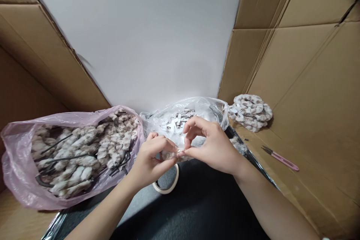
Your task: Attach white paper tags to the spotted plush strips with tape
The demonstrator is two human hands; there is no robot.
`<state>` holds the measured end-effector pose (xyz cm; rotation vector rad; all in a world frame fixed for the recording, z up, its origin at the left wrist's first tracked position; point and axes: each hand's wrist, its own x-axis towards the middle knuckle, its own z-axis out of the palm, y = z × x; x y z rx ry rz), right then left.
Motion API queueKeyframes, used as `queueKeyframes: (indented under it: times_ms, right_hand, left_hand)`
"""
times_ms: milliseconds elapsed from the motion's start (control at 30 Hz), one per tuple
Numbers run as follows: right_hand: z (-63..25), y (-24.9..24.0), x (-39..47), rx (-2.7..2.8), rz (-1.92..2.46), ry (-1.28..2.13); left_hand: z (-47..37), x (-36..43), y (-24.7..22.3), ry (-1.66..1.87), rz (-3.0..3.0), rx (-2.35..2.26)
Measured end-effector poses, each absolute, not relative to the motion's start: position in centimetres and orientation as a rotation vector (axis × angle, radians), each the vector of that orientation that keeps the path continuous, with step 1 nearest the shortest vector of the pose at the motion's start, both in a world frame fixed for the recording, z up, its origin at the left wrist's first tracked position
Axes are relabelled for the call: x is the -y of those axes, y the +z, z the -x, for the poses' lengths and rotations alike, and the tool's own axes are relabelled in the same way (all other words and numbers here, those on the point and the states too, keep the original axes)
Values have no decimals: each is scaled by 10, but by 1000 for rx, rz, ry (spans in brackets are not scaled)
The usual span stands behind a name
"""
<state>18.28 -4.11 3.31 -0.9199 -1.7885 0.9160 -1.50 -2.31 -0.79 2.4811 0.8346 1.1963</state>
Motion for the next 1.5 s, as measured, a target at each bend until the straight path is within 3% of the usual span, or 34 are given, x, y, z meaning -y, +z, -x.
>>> queueKeyframes:
  times_ms: [400, 633, 767, 1067, 1500]
  right_hand:
    - [-179, 38, 53, 2067, 903, 488]
    - [-176, 31, 49, 2171, 986, 285]
    - [-173, 27, 46, 2190, 1002, 229]
    - [-169, 22, 47, 2238, 1004, 144]
    - [-176, 25, 37, 2389, 676, 203]
  left_hand:
    - [13, 36, -10, 1290, -2356, -1106]
    - [5, 39, 2, 651, -2622, -1252]
    - [3, 40, 6, 470, -2604, -1376]
    - [9, 37, 2, 609, -1931, -998]
    - [14, 32, 10, 707, -1831, -842]
